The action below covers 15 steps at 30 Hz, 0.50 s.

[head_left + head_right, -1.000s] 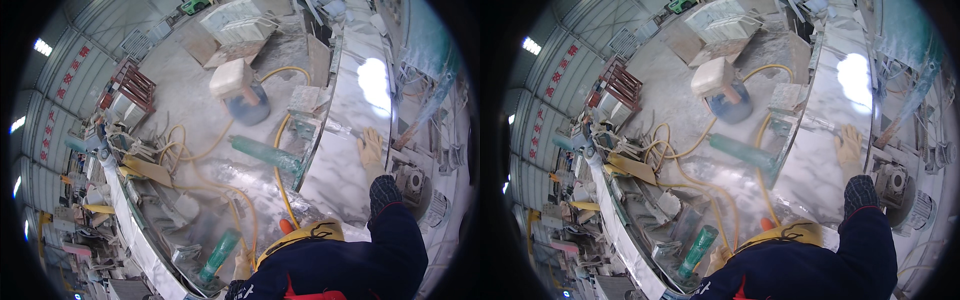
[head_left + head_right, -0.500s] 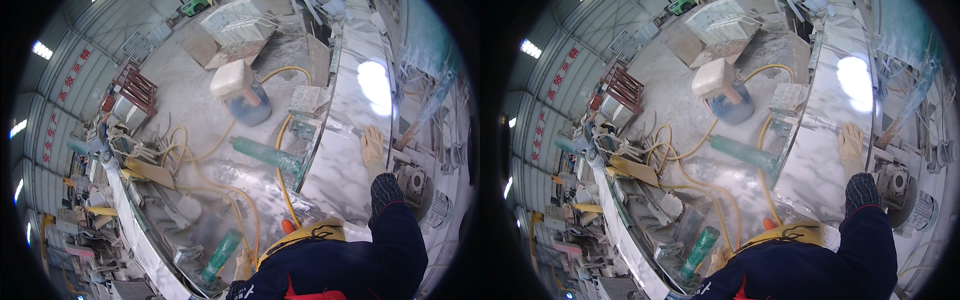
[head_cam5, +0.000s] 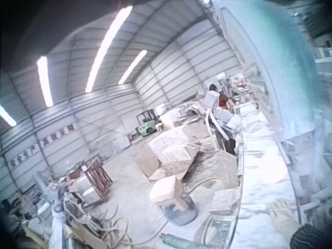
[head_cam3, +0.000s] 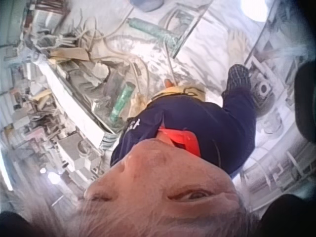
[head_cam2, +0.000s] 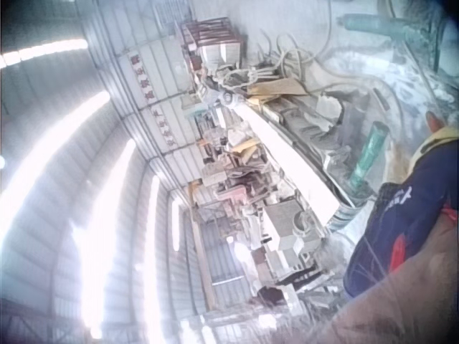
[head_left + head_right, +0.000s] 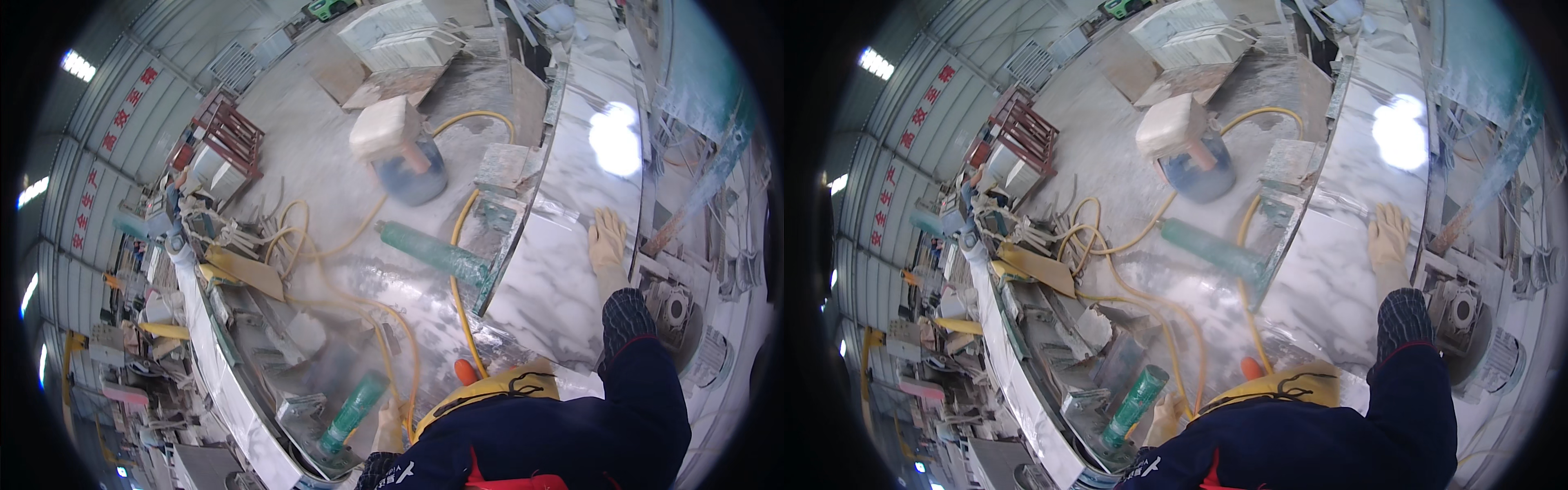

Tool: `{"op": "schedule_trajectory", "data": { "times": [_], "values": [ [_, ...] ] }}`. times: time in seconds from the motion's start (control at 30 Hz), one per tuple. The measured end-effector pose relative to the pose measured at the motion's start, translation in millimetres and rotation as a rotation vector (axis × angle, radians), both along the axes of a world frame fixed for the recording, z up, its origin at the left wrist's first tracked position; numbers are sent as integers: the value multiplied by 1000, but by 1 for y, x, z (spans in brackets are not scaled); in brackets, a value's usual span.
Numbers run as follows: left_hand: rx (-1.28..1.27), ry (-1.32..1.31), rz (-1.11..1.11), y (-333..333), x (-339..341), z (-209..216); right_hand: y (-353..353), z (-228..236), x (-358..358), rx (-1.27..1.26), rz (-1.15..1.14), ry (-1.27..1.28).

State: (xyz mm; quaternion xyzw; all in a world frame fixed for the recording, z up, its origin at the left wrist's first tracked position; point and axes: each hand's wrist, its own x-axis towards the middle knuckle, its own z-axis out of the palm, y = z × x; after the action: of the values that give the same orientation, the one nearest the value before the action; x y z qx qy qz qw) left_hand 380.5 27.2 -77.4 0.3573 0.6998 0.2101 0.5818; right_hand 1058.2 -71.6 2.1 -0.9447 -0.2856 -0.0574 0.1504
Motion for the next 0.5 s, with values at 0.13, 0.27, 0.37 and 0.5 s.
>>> {"op": "schedule_trajectory", "data": {
  "times": [0.13, 0.27, 0.37, 0.5],
  "values": [
    [24, -30, 62, -24, -6, 3, -1, -11, 10, 17, 49, -88],
    [85, 130, 21, -88, -46, 5, -2, -31, 29, -83, 68, -208],
    [65, 289, 184, -140, -87, -6, -4, -41, 44, -55, 126, -222],
    [82, 240, 603, -204, -149, -36, -6, -29, 64, -254, 151, -117]
  ]
}}
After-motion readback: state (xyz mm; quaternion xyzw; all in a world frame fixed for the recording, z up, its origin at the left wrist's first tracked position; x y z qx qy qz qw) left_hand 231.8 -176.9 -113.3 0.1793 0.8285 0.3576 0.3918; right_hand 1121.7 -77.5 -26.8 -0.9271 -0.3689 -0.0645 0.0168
